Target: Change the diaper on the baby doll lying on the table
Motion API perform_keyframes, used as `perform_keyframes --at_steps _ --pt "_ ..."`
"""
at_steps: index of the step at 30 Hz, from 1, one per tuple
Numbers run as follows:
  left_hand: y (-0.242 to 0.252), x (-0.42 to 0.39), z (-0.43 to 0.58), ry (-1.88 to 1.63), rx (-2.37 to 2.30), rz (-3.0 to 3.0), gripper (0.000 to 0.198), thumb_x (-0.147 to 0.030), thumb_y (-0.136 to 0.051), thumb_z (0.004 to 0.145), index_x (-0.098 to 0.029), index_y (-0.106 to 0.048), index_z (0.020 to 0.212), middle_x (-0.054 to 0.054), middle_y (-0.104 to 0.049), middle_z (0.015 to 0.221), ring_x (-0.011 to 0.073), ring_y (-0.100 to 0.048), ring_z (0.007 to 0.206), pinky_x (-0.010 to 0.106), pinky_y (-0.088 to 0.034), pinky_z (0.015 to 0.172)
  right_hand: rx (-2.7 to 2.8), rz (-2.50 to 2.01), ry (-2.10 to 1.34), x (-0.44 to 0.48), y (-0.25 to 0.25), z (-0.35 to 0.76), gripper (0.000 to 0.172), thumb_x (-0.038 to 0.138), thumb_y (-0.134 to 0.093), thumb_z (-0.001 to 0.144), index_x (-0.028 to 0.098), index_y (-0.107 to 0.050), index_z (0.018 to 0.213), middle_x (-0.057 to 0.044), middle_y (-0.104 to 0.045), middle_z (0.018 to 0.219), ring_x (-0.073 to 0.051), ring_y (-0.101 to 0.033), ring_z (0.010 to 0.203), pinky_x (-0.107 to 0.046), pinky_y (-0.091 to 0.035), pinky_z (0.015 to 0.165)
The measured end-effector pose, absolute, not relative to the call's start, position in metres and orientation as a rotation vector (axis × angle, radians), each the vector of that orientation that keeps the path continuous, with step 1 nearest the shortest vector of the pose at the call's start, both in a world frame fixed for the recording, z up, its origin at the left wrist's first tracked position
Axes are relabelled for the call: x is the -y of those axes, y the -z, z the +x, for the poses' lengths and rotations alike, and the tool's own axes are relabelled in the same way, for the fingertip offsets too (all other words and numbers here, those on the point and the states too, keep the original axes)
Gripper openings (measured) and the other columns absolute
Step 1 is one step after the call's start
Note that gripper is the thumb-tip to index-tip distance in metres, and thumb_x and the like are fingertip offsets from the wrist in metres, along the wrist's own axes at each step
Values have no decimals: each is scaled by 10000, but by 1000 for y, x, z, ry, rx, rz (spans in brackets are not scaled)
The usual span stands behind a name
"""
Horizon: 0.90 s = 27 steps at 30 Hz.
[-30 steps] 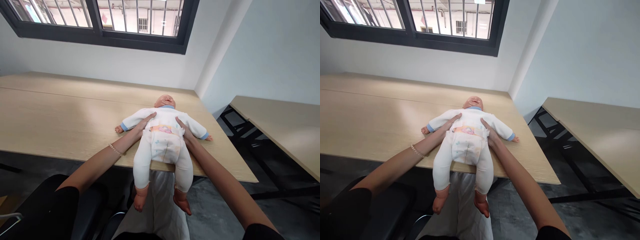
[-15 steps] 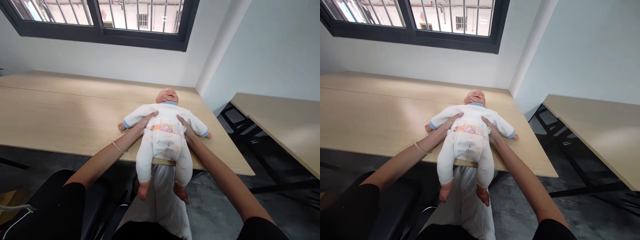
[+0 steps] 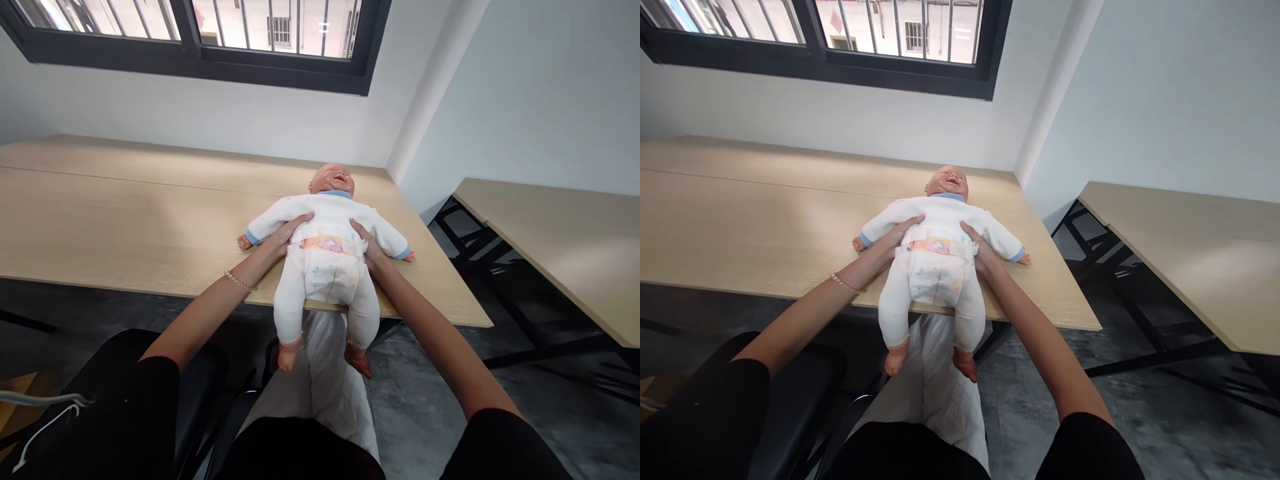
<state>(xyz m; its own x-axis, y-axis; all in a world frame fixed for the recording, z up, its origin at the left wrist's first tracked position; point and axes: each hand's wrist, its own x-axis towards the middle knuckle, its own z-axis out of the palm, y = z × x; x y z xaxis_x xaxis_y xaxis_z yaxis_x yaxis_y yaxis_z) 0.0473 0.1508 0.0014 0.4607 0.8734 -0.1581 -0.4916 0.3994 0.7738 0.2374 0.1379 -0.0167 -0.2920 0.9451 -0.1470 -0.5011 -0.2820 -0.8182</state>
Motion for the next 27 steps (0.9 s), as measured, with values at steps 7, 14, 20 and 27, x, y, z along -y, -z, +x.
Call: perform_keyframes --at_steps 7,14,20,27 --pt "-7 -138 38 -1010 -685 879 329 -299 -712 871 -109 -657 1133 47 -780 893 227 -729 932 312 -566 932 848 -713 -1654 -132 16 240 281 273 -663 867 194 -648 1136 -12 -766 970 -200 -700 1051 -341 -563 973" --pt "-24 -101 32 -1012 -770 960 295 -198 -786 780 -146 -680 1051 60 -779 924 286 -715 1007 356 -586 904 835 -826 -1312 -66 8 235 501 325 -883 636 256 -697 1096 -12 -759 1074 -293 -699 1096 -420 -605 949" --pt "-25 -26 31 -1068 -980 1132 438 -302 -863 662 -222 -697 1059 78 -767 1044 379 -633 1209 474 -551 1028 753 -1170 -1130 26 25 241 646 441 -963 408 251 -766 994 -83 -774 966 -407 -688 1086 -563 -588 954" --pt "-25 11 37 -746 -839 1388 470 -444 -816 687 -364 -717 1140 7 -746 1135 293 -584 1307 437 -445 1157 848 -1302 -1186 104 47 247 728 546 -868 590 547 -624 1276 71 -743 1106 -344 -638 1197 -537 -617 942"
